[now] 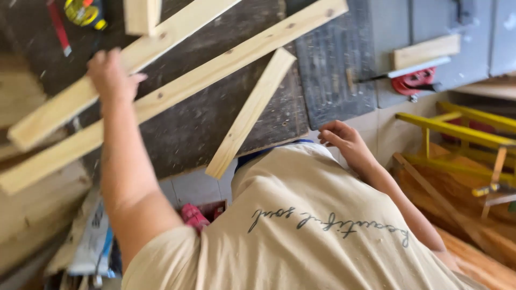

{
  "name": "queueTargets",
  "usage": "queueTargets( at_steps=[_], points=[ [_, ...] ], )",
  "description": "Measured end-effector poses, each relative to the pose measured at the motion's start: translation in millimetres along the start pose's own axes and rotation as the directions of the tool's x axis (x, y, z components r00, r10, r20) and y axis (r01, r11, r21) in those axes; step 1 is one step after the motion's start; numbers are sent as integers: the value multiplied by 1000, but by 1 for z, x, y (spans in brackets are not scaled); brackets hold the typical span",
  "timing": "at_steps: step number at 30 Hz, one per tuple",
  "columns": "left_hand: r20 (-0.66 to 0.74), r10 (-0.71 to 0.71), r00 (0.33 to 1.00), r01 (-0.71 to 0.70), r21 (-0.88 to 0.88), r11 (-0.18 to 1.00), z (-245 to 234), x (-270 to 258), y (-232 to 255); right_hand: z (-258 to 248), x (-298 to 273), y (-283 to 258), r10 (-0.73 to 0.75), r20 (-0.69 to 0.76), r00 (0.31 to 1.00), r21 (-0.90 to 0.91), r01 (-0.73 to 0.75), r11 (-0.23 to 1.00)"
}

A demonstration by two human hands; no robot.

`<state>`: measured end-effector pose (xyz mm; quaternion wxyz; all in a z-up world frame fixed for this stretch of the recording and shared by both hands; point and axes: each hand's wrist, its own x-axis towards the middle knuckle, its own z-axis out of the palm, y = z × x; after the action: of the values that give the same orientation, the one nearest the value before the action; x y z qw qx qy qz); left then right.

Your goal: Cutting wooden slats to length using a table saw and a miter gauge in a workshop.

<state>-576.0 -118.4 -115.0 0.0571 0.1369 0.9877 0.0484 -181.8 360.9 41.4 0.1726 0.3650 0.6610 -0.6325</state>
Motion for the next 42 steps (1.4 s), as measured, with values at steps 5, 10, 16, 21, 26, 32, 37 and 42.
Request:
queueTargets(
  at_steps=[5, 10, 16, 21, 26, 32, 37, 42],
  points=[
    [-338, 358, 870, -414, -110, 904, -4, -16, -13, -21, 2, 24, 1, -41, 999, -36, -3, 999],
    [-408, 229, 884, -355, -266, 896, -43, -77, 0, -37, 3, 43, -78, 5, 997, 28, 78, 997],
    [-460, 232, 857, -434, -404, 805, -80, -127, 77, -89, 24, 62, -237, -201, 950, -340, 159, 927],
    [-505, 282, 815, -510, -396, 764, -92, -140, 180, -182, 55, 70, -438, -368, 820, -411, 279, 868],
    [-474, 368, 800, -555, -351, 754, -87, -166, 302, -276, 68, 91, -501, -443, 743, -351, 370, 860],
    [-314, 421, 851, -524, -462, 715, -43, -207, 500, -312, 73, 126, -514, -26, 858, 701, 382, 602],
    [102, 633, 767, -465, -591, 659, -32, -175, 603, -385, 73, 187, 18, -337, 941, 867, 303, 395],
    [365, 424, 829, -295, -359, 885, 19, -86, 704, -418, 46, 191, 38, -321, 946, 833, 263, 487]
  ],
)
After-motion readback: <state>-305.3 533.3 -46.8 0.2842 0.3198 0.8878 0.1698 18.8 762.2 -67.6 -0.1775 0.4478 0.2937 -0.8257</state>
